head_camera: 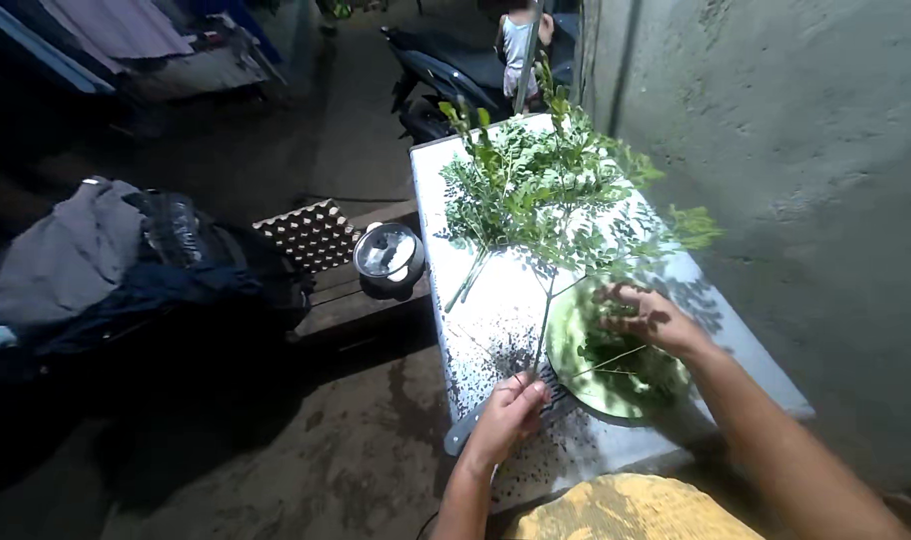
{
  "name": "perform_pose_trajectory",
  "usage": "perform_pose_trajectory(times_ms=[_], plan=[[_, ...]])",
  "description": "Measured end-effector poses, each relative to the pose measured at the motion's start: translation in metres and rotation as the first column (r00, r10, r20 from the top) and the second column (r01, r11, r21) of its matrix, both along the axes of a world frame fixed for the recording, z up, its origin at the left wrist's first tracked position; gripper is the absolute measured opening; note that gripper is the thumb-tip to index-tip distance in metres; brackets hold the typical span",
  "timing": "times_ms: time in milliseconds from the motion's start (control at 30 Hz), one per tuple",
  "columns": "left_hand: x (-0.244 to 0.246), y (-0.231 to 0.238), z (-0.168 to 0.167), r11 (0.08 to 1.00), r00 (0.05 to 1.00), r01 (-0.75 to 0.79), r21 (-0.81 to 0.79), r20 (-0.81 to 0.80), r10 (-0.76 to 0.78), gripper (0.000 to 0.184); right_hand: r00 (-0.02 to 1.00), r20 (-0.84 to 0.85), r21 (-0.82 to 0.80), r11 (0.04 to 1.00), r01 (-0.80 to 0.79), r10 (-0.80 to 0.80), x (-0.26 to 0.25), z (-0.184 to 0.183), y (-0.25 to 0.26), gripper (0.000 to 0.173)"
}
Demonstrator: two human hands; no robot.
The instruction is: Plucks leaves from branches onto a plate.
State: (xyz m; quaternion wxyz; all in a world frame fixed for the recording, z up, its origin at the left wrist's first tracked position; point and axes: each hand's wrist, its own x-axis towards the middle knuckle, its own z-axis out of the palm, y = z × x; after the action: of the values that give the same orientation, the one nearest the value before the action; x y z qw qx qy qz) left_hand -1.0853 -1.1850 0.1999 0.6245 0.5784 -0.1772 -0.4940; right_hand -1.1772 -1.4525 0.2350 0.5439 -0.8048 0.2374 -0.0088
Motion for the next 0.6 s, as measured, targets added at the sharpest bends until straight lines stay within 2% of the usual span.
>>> perform_pose_trajectory(times_ms=[67,133,233,300,367,433,500,567,600], plan=[[-0.002,0.002,-0.002,1.000,0.999,0.012,0.012,0.045,-0.012,0.021,0.973,0.129,0.220,0.962,0.162,-0.193,0.011,0.004,0.014,0.028],[-0.002,0.004,-0.005,0.998,0.991,0.046,0.030,0.123,-0.049,0.020,0.915,0.219,0.431,0.875,0.221,-0.339,0.021,0.005,0.026,0.015],[-0.002,0.009,-0.009,0.993,0.956,0.111,0.047,0.269,-0.120,0.029,0.851,0.267,0.544,0.800,0.253,-0.451,0.032,0.014,0.046,0.009],[0.001,0.011,-0.007,0.989,0.945,0.146,-0.011,0.298,-0.136,0.055,0.871,0.198,0.548,0.787,0.283,-0.451,0.038,0.019,0.057,0.006],[0.004,0.007,0.006,0.997,0.941,0.071,-0.031,0.333,-0.057,0.072,0.910,0.155,0.530,0.809,0.253,-0.386,0.040,0.014,0.067,0.003],[0.004,-0.004,0.022,0.995,0.926,-0.101,0.000,0.366,0.094,0.068,0.936,0.107,0.486,0.839,0.245,-0.336,0.040,0.008,0.077,0.010],[0.006,-0.019,0.039,0.958,0.916,-0.254,0.136,0.352,0.193,0.047,0.963,0.036,0.385,0.893,0.235,-0.269,0.040,0.002,0.080,0.020],[0.007,-0.034,0.045,0.893,0.892,-0.357,0.276,0.385,0.237,0.030,0.975,-0.100,0.235,0.947,0.218,-0.200,0.040,0.006,0.077,0.030],[0.006,-0.039,0.038,0.885,0.881,-0.381,0.267,0.395,0.260,0.027,0.974,-0.119,0.124,0.971,0.206,-0.192,0.040,0.005,0.075,0.031]])
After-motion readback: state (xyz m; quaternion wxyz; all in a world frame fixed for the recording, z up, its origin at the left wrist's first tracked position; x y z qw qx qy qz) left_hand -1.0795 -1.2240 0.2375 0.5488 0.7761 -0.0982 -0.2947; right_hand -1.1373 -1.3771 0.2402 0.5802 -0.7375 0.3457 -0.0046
